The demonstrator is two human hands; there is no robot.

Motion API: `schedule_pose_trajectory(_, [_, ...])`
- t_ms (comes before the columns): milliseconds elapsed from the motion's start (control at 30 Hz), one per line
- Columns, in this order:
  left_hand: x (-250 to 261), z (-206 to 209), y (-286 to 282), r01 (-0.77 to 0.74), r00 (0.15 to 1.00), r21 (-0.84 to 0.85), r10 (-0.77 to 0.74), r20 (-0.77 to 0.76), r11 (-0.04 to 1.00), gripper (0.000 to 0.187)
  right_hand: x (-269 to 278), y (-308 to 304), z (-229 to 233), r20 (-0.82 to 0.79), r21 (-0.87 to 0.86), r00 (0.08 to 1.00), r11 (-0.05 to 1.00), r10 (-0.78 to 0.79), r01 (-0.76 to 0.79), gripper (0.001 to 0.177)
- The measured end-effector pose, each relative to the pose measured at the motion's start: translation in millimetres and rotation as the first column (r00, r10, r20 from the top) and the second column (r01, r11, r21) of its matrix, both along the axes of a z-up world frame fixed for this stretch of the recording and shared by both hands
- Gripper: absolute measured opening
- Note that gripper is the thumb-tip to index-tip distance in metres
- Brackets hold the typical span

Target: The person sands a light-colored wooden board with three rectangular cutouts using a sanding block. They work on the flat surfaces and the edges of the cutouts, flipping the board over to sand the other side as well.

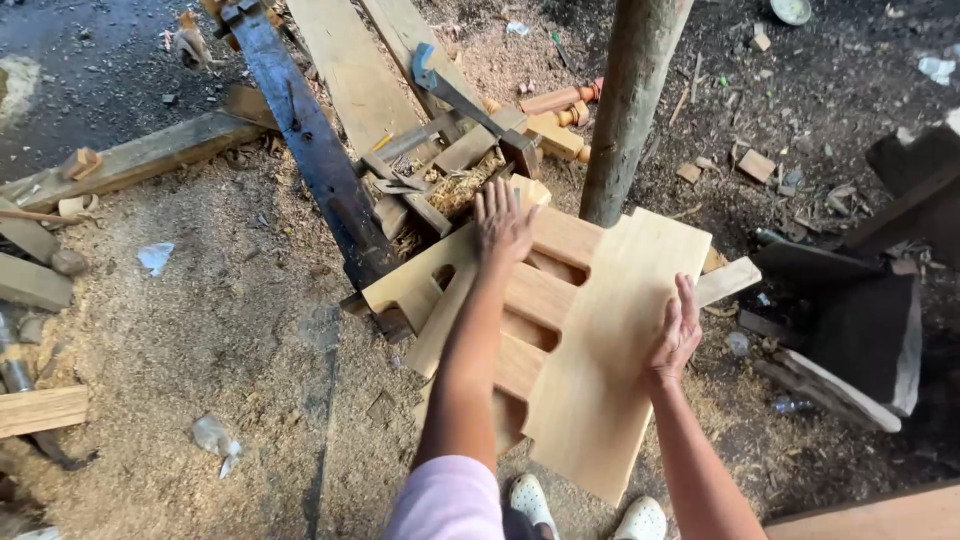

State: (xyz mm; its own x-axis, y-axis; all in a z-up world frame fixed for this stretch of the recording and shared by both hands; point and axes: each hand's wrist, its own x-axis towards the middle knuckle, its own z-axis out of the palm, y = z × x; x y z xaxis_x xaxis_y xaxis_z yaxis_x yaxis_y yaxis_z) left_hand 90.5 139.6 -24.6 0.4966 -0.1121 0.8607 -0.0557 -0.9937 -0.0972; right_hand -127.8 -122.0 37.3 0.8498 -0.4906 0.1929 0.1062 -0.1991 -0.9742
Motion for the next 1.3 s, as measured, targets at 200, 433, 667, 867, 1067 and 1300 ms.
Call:
schedule_pose_trajectory(200, [-119.3, 10.3, -161.6, 0.390, 0.575, -0.175, -0.388, -0.720, 0.904, 0.085, 12.8, -19.0, -34.6, -0.067, -0.055, 0.997, 0.998, -0.040, 0.037, 0.062])
schedule_pose_trajectory(433, [-111.6, 119.8, -37.5, 0.180, 0.181, 0.022, -0.012, -0.984, 0.983, 0.069, 6.3, -9.0, -18.1, 0.002, 0.012, 0.999, 0.999, -0.049, 0.049, 0.067])
schedule_pose_trajectory(667, [-76.8, 51.7, 44.6, 0.003, 0.475, -0.223, -0.197, -0.858, 0.975, 0.071, 7.8, -3.8, -11.2, 0.004, 0.007, 1.000, 1.000, -0.021, 0.021, 0.072])
schedule_pose_trajectory(867, [-164.1, 56.8, 34.2, 0.033, 0.574, -0.289, -0.255, -0.778, 0.957, 0.062, 8.7, -5.7, -21.0, 0.053, 0.019, 0.998, 1.000, 0.017, -0.018, 0.067])
schedule_pose_trajectory(1067, [-257.5, 76.4, -71.7, 0.262, 0.664, -0.269, -0.375, -0.647, 0.927, 0.042, -5.3, -1.6, -5.1, -0.064, -0.047, 0.998, 0.999, 0.017, -0.020, 0.065])
schedule_pose_trajectory(1300, [-241.0, 148.6, -4.7, 0.123, 0.440, -0.311, -0.333, -0.834, 0.942, 0.031, 9.2, -10.1, -26.4, 0.002, -0.026, 0.999, 0.999, 0.037, -0.037, 0.063])
